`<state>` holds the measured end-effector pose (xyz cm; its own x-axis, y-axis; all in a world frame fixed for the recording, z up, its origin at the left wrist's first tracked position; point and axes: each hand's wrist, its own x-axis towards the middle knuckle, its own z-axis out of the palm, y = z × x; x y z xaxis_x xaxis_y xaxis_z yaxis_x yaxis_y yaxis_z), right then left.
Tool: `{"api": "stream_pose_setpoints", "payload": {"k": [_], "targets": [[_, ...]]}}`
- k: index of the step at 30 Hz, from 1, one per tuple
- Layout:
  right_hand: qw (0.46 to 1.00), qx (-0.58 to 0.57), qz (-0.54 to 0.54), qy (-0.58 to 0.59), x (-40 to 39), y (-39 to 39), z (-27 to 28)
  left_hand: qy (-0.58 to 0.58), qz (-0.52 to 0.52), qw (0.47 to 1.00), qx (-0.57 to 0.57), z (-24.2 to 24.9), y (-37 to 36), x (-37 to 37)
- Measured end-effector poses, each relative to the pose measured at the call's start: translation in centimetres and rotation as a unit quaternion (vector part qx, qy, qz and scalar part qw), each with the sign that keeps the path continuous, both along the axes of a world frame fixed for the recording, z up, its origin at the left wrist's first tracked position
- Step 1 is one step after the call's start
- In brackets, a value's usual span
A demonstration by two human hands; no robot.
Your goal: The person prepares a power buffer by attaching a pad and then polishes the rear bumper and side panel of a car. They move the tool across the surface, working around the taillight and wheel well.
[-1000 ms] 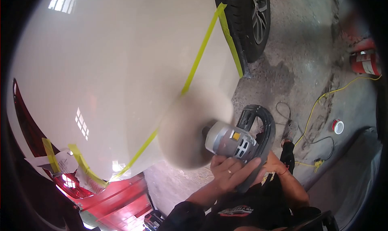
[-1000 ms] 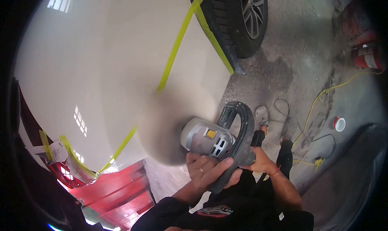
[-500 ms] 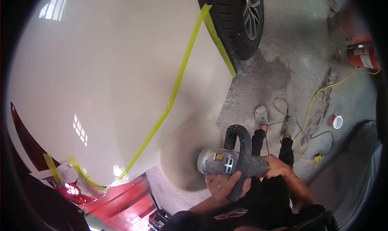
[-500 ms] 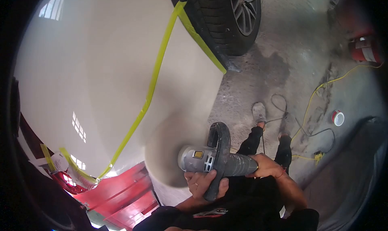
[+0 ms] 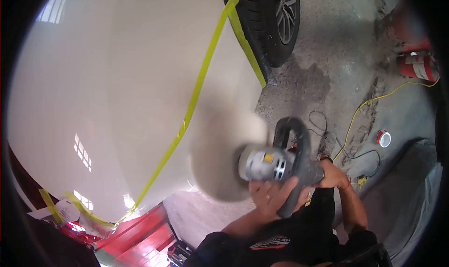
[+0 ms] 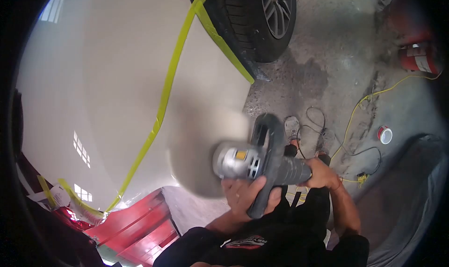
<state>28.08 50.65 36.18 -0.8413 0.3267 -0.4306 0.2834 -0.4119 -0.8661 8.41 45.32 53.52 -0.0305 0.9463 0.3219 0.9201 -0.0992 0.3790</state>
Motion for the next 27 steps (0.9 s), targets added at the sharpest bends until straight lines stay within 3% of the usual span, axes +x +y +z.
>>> {"api": "stream_pose_setpoints", "payload": {"k": [2,4,7,10,13,16,20,22,26,27], "targets": [[0.998,0.014,0.059,0.01,0.5,-1.0,0.4,-0.021,0.053,0.998,-0.018,0.4,-1.6,0.6],[0.999,-0.003,0.052,0.0,0.3,-1.6,0.9,-0.021,0.057,0.997,-0.036,0.5,-2.1,0.4],[1.0,-0.003,0.014,-0.001,-0.4,-1.3,1.4,-0.029,0.053,0.997,0.037,-0.6,-1.3,-0.4],[0.993,0.098,-0.062,-0.027,-1.5,0.4,2.1,-0.088,-0.013,0.993,0.072,-1.1,2.2,-1.7],[0.982,0.014,-0.184,-0.028,-2.9,1.1,2.1,-0.097,-0.055,0.988,0.102,-1.6,5.7,-2.6],[0.978,-0.061,-0.2,0.008,-2.9,0.3,0.4,-0.098,-0.073,0.987,0.106,-2.2,6.4,-2.6],[0.994,-0.023,-0.103,-0.034,-1.2,-0.4,0.1,-0.045,-0.006,0.997,0.067,-1.8,2.9,-0.9],[0.998,0.004,0.055,0.006,-0.5,-0.4,-1.2,-0.004,0.022,1.0,-0.007,-0.6,0.0,0.3],[0.998,0.035,0.046,-0.025,-0.8,1.0,0.1,0.004,0.043,0.999,0.012,0.4,0.0,0.1],[0.998,0.042,0.046,-0.025,-0.9,1.9,0.7,-0.027,0.024,0.997,0.065,0.0,1.0,-0.4]]}}
